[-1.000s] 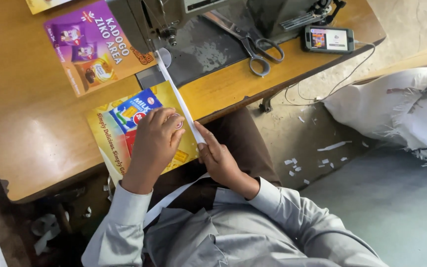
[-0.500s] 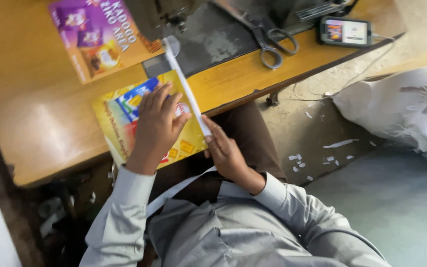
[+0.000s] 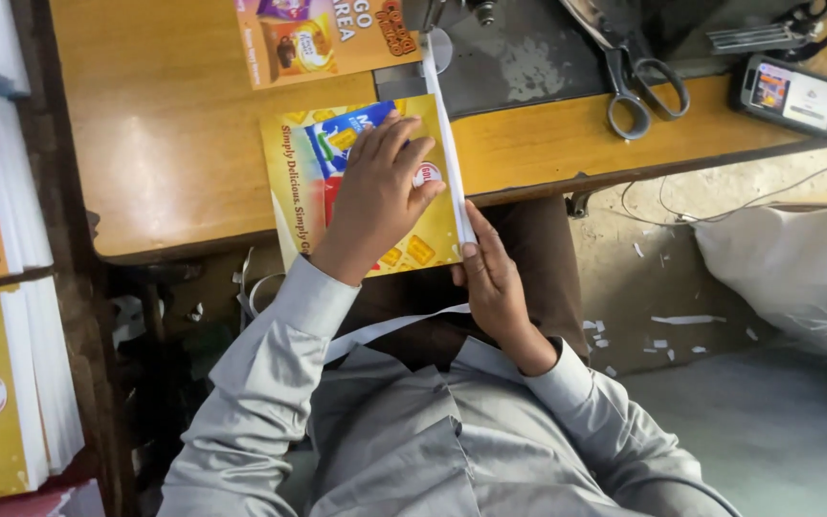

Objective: The person sews a white strip of material onto the edge of various printed paper sheets using a sewing machine. They repeatedly pick up different sheets, align the strip along the edge, and feed them through the machine.

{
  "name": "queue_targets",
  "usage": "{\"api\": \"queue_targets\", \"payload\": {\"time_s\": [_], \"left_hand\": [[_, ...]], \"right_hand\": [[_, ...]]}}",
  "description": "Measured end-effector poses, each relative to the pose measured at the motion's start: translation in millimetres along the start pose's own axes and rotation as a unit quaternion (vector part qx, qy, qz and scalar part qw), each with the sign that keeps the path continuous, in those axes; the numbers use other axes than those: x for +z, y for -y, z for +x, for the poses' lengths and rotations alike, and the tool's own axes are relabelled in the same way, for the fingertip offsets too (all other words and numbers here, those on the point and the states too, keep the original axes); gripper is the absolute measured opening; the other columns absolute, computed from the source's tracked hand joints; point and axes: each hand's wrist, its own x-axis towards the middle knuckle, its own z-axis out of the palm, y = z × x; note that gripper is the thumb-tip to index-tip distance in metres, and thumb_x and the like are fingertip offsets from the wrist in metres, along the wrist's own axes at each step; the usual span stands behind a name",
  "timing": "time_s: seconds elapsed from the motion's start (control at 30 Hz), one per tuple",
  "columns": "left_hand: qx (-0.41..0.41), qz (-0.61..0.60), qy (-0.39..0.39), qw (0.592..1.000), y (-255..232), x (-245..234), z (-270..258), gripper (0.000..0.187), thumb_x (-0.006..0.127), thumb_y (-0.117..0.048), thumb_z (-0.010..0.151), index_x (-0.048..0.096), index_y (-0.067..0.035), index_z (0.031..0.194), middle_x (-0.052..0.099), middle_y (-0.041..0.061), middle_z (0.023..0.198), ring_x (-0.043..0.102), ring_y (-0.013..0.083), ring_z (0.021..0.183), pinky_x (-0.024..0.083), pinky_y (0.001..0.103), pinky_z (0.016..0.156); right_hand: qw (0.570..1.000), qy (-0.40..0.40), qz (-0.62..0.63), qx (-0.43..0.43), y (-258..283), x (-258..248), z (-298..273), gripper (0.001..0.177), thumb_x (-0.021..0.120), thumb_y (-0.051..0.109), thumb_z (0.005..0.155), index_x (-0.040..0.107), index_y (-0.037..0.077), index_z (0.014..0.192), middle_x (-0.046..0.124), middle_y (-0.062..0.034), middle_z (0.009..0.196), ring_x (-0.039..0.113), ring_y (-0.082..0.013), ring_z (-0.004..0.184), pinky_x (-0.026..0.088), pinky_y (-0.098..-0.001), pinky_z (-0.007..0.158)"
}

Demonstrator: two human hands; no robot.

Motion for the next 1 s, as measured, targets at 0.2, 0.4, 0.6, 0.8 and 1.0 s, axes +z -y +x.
{"api": "queue_targets", "payload": {"time_s": [0.2, 0.4, 0.6, 0.8, 1.0], "left_hand": [[-0.019, 0.009, 0.001, 1.0, -3, 1, 1, 0.047, 0.075, -0.042, 0.102, 0.067, -0.012, 0.136, 0.062, 0.018, 0.147, 0.053, 0.0421, 0.146, 0.037, 0.058, 0.121], [-0.013, 0.002, 0.029, 0.999, 8, 1, 12, 0.044, 0.074, -0.044, 0.105, 0.068, -0.013, 0.135, 0.062, 0.02, 0.146, 0.053, 0.0417, 0.146, 0.037, 0.059, 0.122], [-0.013, 0.01, 0.031, 0.999, 11, 2, 16, 0.045, 0.074, -0.045, 0.104, 0.067, -0.013, 0.135, 0.062, 0.019, 0.145, 0.053, 0.0417, 0.146, 0.037, 0.059, 0.121], [0.006, 0.018, 0.021, 1.0, 8, -2, 14, 0.042, 0.073, -0.044, 0.105, 0.068, -0.013, 0.131, 0.063, 0.02, 0.14, 0.057, 0.0418, 0.141, 0.042, 0.057, 0.117], [0.051, 0.051, -0.02, 0.997, 20, 6, 24, 0.044, 0.072, -0.051, 0.095, 0.069, -0.015, 0.121, 0.064, 0.016, 0.131, 0.062, 0.04, 0.129, 0.048, 0.054, 0.103]], "right_hand": [[1.0, -0.002, 0.024, -0.005, -3, 2, 0, 0.05, 0.046, 0.022, 0.117, 0.045, 0.01, 0.166, 0.063, -0.0034, 0.064, 0.054, -0.0122, 0.053, 0.047, -0.0287, 0.055], [1.0, 0.002, 0.006, -0.014, -6, 2, 1, 0.05, 0.046, 0.017, 0.117, 0.044, 0.012, 0.167, 0.058, -0.0017, 0.063, 0.05, -0.0117, 0.052, 0.043, -0.0279, 0.053], [1.0, 0.012, -0.022, -0.013, -1, -1, 1, 0.05, 0.046, 0.015, 0.117, 0.044, 0.011, 0.167, 0.059, -0.0032, 0.066, 0.054, -0.0141, 0.058, 0.048, -0.03, 0.059], [0.998, 0.016, -0.064, -0.015, 9, -7, -2, 0.052, 0.048, 0.012, 0.115, 0.044, 0.011, 0.167, 0.06, -0.0022, 0.066, 0.056, -0.016, 0.057, 0.05, -0.032, 0.062], [0.988, 0.026, -0.149, 0.018, 22, -16, 6, 0.058, 0.053, 0.013, 0.107, 0.05, 0.021, 0.164, 0.065, -0.0054, 0.058, 0.067, -0.0252, 0.056, 0.054, -0.0424, 0.064]]}}
